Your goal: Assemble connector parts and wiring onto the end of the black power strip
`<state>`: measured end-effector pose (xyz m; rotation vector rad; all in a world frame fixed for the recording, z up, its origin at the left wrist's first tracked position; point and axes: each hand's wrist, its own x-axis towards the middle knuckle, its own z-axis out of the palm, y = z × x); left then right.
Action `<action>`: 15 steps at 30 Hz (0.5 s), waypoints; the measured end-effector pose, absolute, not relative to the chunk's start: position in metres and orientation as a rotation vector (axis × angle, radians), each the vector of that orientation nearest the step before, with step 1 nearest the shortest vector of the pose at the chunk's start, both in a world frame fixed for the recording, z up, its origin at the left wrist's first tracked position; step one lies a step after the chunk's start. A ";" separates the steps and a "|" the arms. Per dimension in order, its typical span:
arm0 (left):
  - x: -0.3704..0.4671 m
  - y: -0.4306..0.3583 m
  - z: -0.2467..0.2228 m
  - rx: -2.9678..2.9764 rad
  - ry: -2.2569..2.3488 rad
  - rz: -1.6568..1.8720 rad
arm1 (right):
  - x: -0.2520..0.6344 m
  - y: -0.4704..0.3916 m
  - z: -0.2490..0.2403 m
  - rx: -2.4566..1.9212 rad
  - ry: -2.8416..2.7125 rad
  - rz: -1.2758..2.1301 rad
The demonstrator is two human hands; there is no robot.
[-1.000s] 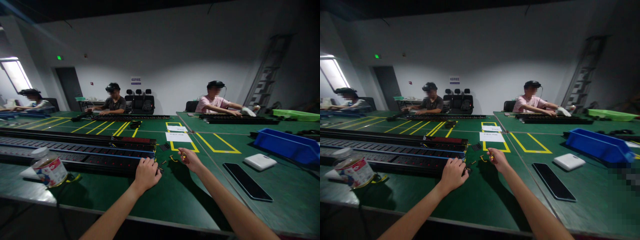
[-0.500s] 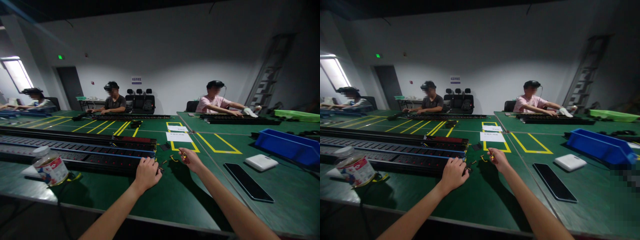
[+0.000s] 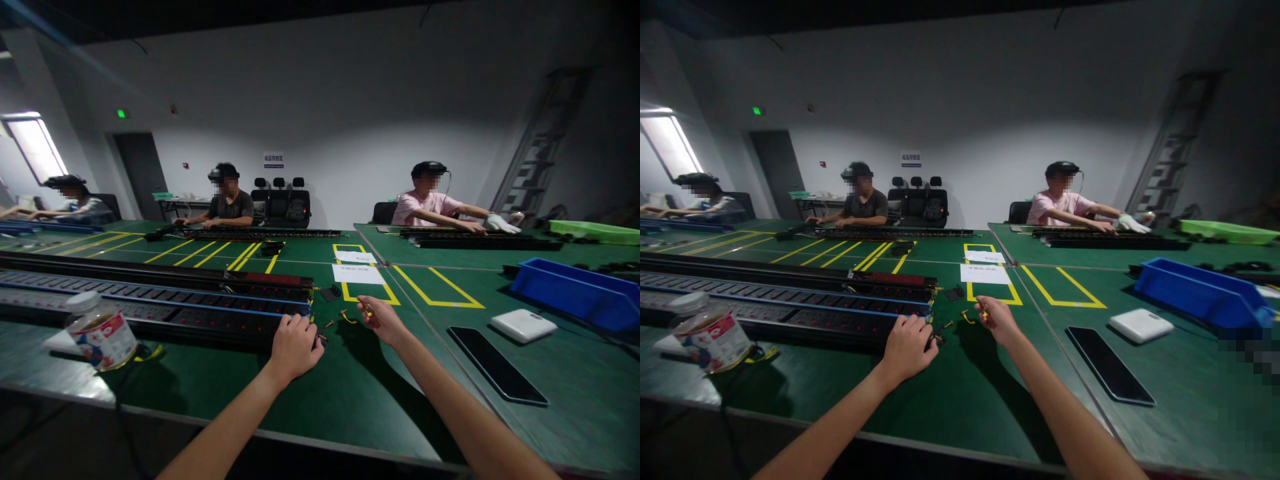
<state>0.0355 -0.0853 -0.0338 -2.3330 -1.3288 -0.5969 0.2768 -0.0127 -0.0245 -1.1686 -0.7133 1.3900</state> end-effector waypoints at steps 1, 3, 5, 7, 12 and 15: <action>0.035 -0.085 -0.034 -2.333 -1.329 -0.596 | 0.277 -0.013 -0.025 -1.167 -0.717 1.390; 0.035 -0.085 -0.034 -2.333 -1.328 -0.596 | 0.277 -0.013 -0.025 -1.160 -0.728 1.392; 0.035 -0.085 -0.034 -2.336 -1.326 -0.599 | 0.277 -0.012 -0.025 -1.156 -0.729 1.391; 0.035 -0.085 -0.034 -2.340 -1.323 -0.606 | 0.277 -0.012 -0.026 -1.159 -0.726 1.393; 0.035 -0.085 -0.034 -2.334 -1.316 -0.611 | 0.278 -0.012 -0.027 -1.156 -0.746 1.395; 0.035 -0.085 -0.034 -2.334 -1.313 -0.604 | 0.278 -0.012 -0.028 -1.150 -0.756 1.387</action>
